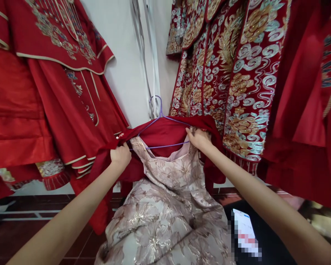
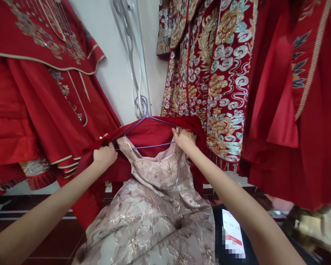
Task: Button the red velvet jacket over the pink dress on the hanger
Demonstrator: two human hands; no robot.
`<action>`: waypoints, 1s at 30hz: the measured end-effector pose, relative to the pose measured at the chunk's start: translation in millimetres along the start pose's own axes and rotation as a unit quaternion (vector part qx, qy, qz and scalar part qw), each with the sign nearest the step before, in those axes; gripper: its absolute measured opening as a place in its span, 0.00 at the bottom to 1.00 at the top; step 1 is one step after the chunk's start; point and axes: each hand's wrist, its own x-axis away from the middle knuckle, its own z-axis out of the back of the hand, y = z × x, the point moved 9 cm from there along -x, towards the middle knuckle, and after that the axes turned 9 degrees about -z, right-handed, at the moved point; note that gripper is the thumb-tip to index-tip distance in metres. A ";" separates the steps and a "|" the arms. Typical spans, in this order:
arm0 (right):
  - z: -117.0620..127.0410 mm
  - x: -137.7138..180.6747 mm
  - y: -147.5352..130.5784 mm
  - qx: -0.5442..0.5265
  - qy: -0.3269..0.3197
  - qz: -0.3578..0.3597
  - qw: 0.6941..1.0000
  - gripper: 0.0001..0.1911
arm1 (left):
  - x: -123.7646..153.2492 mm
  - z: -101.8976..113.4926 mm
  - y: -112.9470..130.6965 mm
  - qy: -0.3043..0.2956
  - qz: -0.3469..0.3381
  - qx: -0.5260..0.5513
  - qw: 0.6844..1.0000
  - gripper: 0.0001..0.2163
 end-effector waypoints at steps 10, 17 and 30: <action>11.8 -11.8 -1.5 -0.002 -0.074 0.035 0.997 0.37 | 16.8 12.7 -5.3 0.025 -0.033 -0.035 0.999 0.27; 24.0 -9.5 -1.4 0.018 -0.060 0.058 0.996 0.35 | 25.7 15.4 -1.7 0.052 -0.024 -0.019 0.998 0.26; 12.3 -45.4 23.7 -0.145 -0.288 0.007 0.947 0.25 | 3.0 -14.9 -12.8 -0.013 0.018 0.090 0.996 0.22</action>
